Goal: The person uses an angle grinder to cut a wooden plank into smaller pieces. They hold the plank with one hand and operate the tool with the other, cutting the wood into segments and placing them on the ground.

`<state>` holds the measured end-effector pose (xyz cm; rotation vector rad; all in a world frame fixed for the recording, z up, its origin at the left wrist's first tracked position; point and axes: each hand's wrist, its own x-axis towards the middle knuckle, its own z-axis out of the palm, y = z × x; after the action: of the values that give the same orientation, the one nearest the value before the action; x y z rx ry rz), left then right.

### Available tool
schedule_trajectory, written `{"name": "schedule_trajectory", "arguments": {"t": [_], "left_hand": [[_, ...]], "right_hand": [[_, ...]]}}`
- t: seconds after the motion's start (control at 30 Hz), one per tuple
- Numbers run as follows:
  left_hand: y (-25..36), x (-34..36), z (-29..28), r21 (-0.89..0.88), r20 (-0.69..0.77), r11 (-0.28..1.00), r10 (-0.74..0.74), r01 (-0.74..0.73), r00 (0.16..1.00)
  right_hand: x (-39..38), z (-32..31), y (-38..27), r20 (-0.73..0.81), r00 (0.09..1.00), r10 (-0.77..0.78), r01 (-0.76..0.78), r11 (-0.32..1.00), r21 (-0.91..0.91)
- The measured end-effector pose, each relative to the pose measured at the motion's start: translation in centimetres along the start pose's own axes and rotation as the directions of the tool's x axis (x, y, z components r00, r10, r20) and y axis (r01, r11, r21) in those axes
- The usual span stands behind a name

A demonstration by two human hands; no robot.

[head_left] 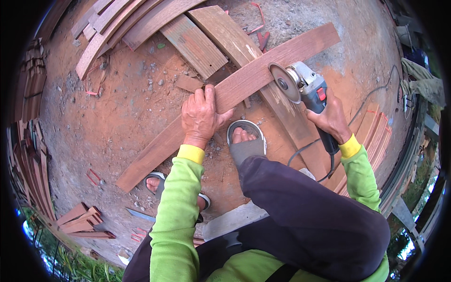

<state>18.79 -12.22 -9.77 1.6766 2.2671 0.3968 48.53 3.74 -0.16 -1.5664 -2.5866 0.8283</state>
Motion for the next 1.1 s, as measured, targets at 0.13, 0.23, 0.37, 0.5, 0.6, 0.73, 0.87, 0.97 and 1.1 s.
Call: {"name": "schedule_trajectory", "arguments": {"t": [0.13, 0.23, 0.37, 0.5, 0.6, 0.73, 0.87, 0.97, 1.1], "left_hand": [[0.0, 0.0, 0.0, 0.008, 0.008, 1.000, 0.000, 0.000, 1.000], [0.0, 0.0, 0.0, 0.005, 0.006, 1.000, 0.003, -0.003, 1.000], [-0.1, 0.0, 0.1, 0.000, -0.002, 1.000, 0.008, -0.008, 1.000], [-0.1, -0.1, 0.0, 0.001, -0.005, 1.000, 0.008, -0.008, 1.000], [-0.1, -0.1, 0.0, 0.008, 0.003, 1.000, 0.007, -0.007, 1.000], [-0.1, -0.1, 0.0, 0.003, 0.010, 1.000, 0.001, -0.001, 1.000], [-0.1, 0.0, 0.0, 0.004, 0.000, 1.000, 0.003, -0.003, 1.000], [0.0, 0.0, 0.1, -0.010, -0.015, 1.000, 0.013, -0.013, 1.000], [-0.2, -0.1, 0.2, 0.000, -0.023, 1.000, 0.018, -0.018, 1.000]], "right_hand": [[0.1, 0.0, 0.0, 0.006, 1.000, 0.002, -0.002, 1.000, 0.010], [0.2, -0.1, 0.1, 0.011, 1.000, 0.010, -0.010, 1.000, -0.009], [0.3, 0.0, -0.1, 0.004, 1.000, -0.002, 0.002, 1.000, 0.003], [0.4, -0.3, -0.8, 0.014, 1.000, 0.023, -0.023, 1.000, -0.008], [0.4, -0.3, -0.9, 0.022, 0.999, 0.037, -0.037, 0.999, -0.003], [0.6, -0.3, -1.2, 0.027, 0.999, 0.042, -0.042, 0.999, 0.006], [0.7, -0.4, -0.9, 0.025, 1.000, 0.016, -0.016, 1.000, 0.003], [0.7, -0.2, -0.8, 0.019, 1.000, 0.011, -0.012, 0.999, 0.036], [0.8, -0.4, -1.2, 0.039, 0.998, 0.056, -0.058, 0.997, 0.044]]}}
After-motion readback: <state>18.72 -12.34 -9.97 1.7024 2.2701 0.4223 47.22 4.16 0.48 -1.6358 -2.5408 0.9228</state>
